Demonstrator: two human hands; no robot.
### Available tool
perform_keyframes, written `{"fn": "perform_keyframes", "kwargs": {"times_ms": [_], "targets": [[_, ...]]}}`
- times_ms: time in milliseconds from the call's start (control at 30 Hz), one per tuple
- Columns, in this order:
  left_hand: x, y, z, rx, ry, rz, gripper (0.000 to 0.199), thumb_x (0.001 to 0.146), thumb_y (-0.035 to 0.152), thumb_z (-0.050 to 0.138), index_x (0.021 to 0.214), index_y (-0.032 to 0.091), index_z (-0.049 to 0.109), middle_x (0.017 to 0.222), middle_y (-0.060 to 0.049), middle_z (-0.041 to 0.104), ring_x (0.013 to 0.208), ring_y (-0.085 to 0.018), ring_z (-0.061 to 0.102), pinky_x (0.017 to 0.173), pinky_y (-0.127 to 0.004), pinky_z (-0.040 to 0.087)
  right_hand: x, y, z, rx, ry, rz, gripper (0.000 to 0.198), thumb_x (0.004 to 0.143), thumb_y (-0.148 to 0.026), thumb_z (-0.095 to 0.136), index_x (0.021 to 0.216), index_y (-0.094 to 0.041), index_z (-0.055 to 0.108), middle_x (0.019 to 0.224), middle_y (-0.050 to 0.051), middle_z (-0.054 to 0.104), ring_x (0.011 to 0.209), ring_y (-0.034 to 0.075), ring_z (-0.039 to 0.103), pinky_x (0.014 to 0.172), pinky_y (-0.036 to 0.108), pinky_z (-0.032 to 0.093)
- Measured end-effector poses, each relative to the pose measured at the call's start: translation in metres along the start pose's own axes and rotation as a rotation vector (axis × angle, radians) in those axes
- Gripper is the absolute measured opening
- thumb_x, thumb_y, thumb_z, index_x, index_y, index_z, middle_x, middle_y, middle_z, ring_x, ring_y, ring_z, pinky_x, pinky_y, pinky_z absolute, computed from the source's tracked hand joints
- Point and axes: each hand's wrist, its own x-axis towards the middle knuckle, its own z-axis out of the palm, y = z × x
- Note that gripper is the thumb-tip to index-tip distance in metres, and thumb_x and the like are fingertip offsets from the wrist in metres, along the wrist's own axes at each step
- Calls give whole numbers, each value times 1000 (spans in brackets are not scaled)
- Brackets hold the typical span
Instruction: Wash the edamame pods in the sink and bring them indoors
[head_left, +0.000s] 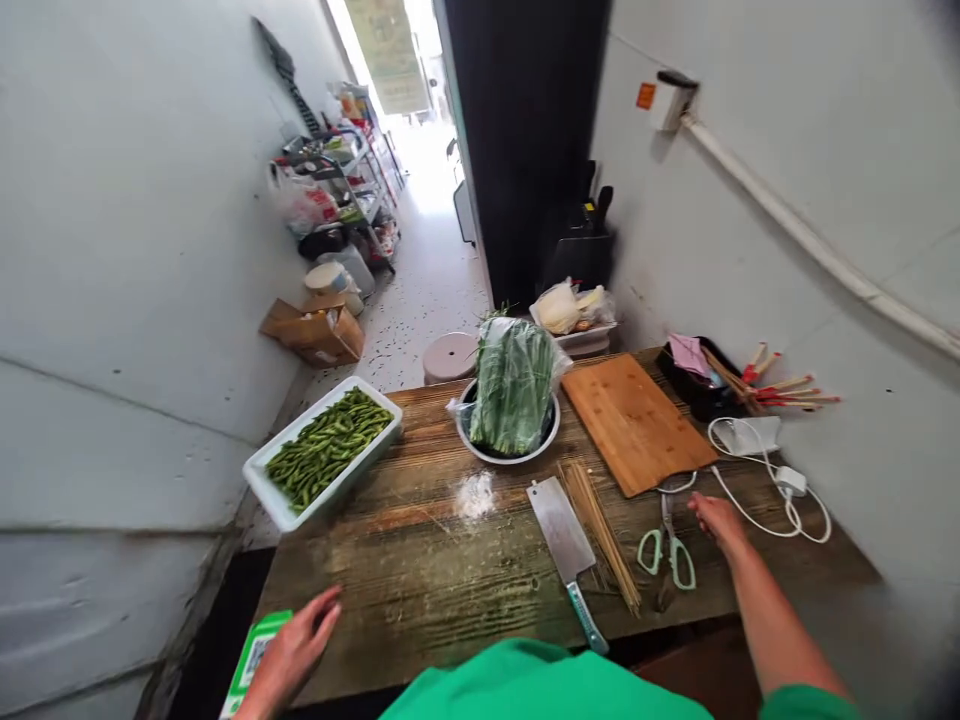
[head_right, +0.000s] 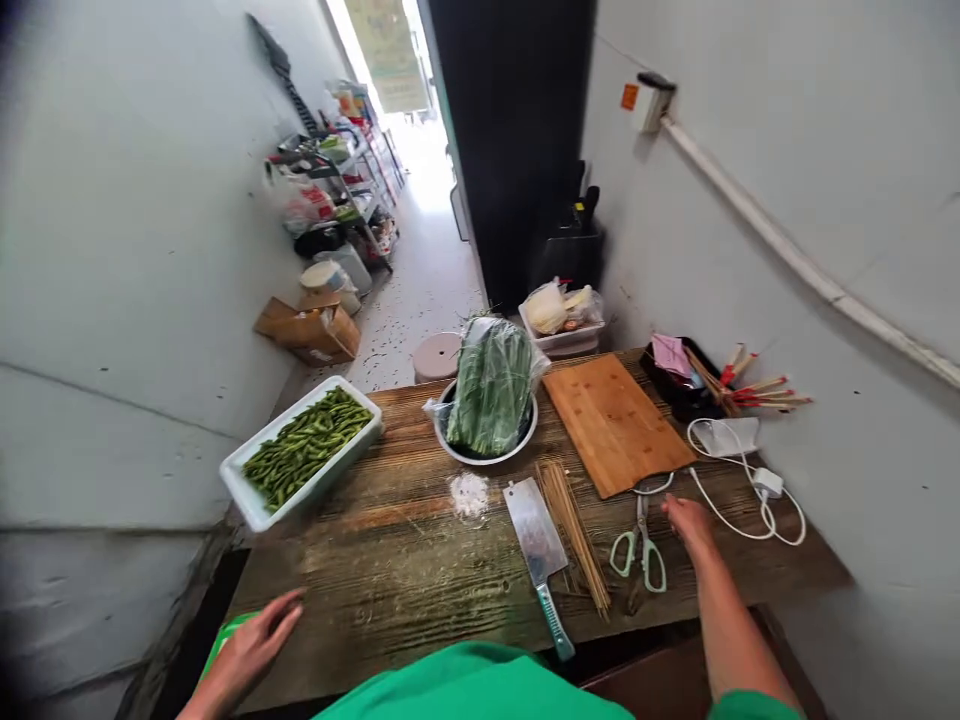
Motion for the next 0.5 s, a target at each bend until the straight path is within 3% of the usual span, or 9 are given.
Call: {"fn": "perform_keyframes", "kwargs": {"times_ms": [100, 167, 300, 400, 500], "targets": [[46, -15, -18, 159, 231, 35, 47, 77, 43, 41, 109, 13, 59, 104, -13, 68, 97, -26, 62, 90, -37, 46, -33, 17, 21, -119, -82, -25, 26, 76, -36, 51, 63, -16, 62, 55, 8, 61, 62, 25, 64, 59, 31, 43], [84, -21, -26, 275, 326, 44, 47, 79, 38, 39, 112, 10, 56, 110, -16, 64, 104, -28, 58, 93, -40, 42, -63, 23, 42, -236, -49, -83, 21, 70, -35, 59, 79, -16, 64, 73, 12, 67, 81, 29, 65, 69, 32, 44], [147, -35, -22, 379, 277, -69, 47, 83, 37, 39, 120, 10, 52, 107, -17, 62, 101, -28, 57, 85, -40, 44, -106, 15, 75, -361, 67, -68, 48, 70, -30, 60, 113, -11, 53, 105, 21, 63, 103, 31, 59, 81, 35, 44], [173, -47, -11, 376, 245, -103, 45, 81, 36, 44, 118, 13, 54, 104, -15, 62, 97, -28, 56, 80, -38, 44, -110, 4, 83, -334, 116, 25, 58, 69, -31, 62, 121, -10, 45, 110, 24, 60, 107, 32, 58, 82, 37, 44], [183, -56, 0, 389, 336, -55, 39, 79, 28, 44, 112, 12, 57, 97, -16, 62, 91, -29, 56, 75, -38, 43, -107, -1, 85, -275, 136, 85, 67, 65, -33, 65, 123, -10, 41, 108, 24, 61, 105, 34, 58, 81, 41, 45]]}}
